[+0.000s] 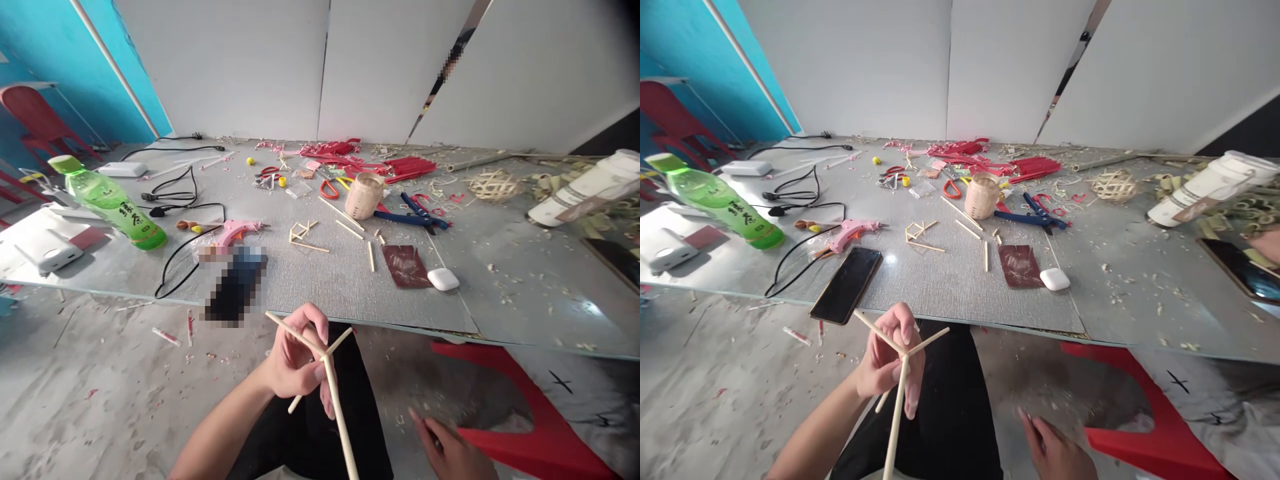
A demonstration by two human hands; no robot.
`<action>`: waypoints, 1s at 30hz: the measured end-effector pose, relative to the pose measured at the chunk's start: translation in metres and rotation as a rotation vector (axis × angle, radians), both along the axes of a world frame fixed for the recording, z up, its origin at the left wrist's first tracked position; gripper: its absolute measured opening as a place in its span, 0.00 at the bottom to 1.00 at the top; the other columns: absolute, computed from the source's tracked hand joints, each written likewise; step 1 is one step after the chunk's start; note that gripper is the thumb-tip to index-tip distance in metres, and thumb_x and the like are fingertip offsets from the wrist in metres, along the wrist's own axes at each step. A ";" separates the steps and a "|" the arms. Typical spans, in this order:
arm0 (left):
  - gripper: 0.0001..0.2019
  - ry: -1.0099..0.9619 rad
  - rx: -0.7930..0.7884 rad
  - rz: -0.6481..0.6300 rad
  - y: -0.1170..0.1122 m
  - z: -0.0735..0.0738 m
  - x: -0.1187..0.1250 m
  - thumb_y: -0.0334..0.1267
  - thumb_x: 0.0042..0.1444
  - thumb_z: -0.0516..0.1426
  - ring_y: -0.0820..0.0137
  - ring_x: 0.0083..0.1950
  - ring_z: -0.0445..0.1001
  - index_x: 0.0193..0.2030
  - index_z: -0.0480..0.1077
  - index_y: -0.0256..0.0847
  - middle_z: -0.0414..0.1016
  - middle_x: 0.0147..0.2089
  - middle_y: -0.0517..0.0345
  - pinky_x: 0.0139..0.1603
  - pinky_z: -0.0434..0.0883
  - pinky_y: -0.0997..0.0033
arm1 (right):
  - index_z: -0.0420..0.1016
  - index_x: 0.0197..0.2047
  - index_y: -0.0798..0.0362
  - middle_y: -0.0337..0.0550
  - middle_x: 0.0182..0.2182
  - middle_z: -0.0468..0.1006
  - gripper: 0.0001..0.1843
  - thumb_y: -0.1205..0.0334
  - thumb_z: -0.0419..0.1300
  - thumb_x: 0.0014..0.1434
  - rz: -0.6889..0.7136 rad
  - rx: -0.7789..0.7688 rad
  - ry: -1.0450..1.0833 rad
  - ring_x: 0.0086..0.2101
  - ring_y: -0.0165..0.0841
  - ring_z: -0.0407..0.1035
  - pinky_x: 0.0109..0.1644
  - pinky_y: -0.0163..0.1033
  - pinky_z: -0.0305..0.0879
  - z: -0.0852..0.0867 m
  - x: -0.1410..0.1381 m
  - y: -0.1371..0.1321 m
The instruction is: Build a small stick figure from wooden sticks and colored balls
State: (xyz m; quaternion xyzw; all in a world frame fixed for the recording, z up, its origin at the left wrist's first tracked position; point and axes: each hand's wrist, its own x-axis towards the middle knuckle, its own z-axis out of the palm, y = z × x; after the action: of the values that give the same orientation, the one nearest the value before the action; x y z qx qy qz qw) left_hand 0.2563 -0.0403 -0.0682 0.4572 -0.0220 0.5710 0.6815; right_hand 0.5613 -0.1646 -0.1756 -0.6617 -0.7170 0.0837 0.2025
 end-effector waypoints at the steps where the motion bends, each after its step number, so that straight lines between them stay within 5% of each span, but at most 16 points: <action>1: 0.11 0.018 0.007 0.023 -0.001 0.001 0.001 0.32 0.69 0.60 0.72 0.18 0.76 0.48 0.59 0.40 0.79 0.24 0.60 0.19 0.69 0.84 | 0.79 0.34 0.48 0.39 0.20 0.79 0.15 0.54 0.56 0.71 0.072 0.114 0.050 0.18 0.31 0.74 0.19 0.31 0.62 0.018 -0.008 0.007; 3: 0.11 0.054 0.026 0.060 -0.005 0.004 0.002 0.32 0.67 0.61 0.73 0.19 0.75 0.47 0.61 0.40 0.78 0.23 0.61 0.20 0.66 0.85 | 0.81 0.47 0.50 0.38 0.23 0.81 0.08 0.61 0.60 0.70 0.208 0.350 0.173 0.18 0.27 0.73 0.24 0.29 0.68 0.062 -0.030 0.025; 5: 0.11 0.091 0.042 0.080 -0.009 0.008 0.002 0.33 0.66 0.62 0.74 0.21 0.75 0.47 0.61 0.40 0.78 0.24 0.60 0.22 0.67 0.84 | 0.79 0.51 0.50 0.38 0.27 0.82 0.11 0.70 0.61 0.67 0.281 0.461 0.303 0.21 0.27 0.74 0.29 0.30 0.72 0.106 -0.057 0.043; 8: 0.12 0.136 0.061 0.141 -0.015 0.015 0.000 0.35 0.66 0.62 0.73 0.24 0.76 0.50 0.62 0.40 0.79 0.26 0.59 0.27 0.70 0.80 | 0.78 0.52 0.49 0.37 0.27 0.81 0.14 0.72 0.60 0.67 0.389 0.453 0.441 0.24 0.27 0.75 0.34 0.31 0.75 0.154 -0.097 0.062; 10: 0.13 0.151 0.070 0.177 -0.018 0.019 -0.002 0.37 0.67 0.62 0.73 0.24 0.77 0.52 0.62 0.40 0.79 0.26 0.60 0.28 0.71 0.79 | 0.77 0.53 0.48 0.35 0.25 0.80 0.12 0.68 0.62 0.67 0.435 0.390 0.527 0.22 0.26 0.73 0.33 0.31 0.74 0.168 -0.118 0.068; 16: 0.13 0.266 0.055 0.336 -0.022 0.027 -0.013 0.34 0.66 0.63 0.74 0.26 0.79 0.53 0.64 0.40 0.80 0.26 0.61 0.32 0.74 0.79 | 0.76 0.53 0.47 0.35 0.25 0.78 0.10 0.63 0.59 0.70 0.480 0.048 0.895 0.21 0.26 0.69 0.25 0.30 0.66 0.159 -0.152 0.066; 21: 0.15 0.360 -0.068 0.472 -0.024 0.033 -0.016 0.29 0.66 0.63 0.74 0.25 0.80 0.54 0.63 0.42 0.83 0.30 0.60 0.28 0.75 0.81 | 0.76 0.53 0.49 0.33 0.21 0.70 0.14 0.51 0.56 0.73 0.201 -0.156 1.186 0.19 0.25 0.62 0.23 0.31 0.60 0.142 -0.167 0.056; 26: 0.15 0.444 -0.236 0.547 -0.020 0.037 -0.013 0.37 0.65 0.66 0.70 0.33 0.84 0.52 0.65 0.40 0.85 0.31 0.56 0.37 0.79 0.77 | 0.74 0.56 0.49 0.40 0.31 0.78 0.18 0.48 0.60 0.69 0.138 -0.104 1.093 0.28 0.30 0.70 0.29 0.32 0.67 0.129 -0.175 0.056; 30: 0.20 0.535 -0.341 0.600 -0.020 0.033 -0.009 0.44 0.62 0.68 0.67 0.35 0.84 0.55 0.69 0.38 0.86 0.35 0.51 0.34 0.78 0.76 | 0.78 0.46 0.50 0.41 0.30 0.79 0.12 0.51 0.61 0.69 0.253 -0.078 0.907 0.26 0.29 0.70 0.25 0.31 0.65 0.119 -0.180 0.065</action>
State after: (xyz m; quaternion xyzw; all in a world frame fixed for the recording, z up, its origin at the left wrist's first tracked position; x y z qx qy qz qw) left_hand 0.2473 -0.0599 -0.0354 0.4562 0.3838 0.6007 0.5327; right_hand 0.3810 -0.1001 -0.0568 -0.4729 -0.6276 0.4151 0.4584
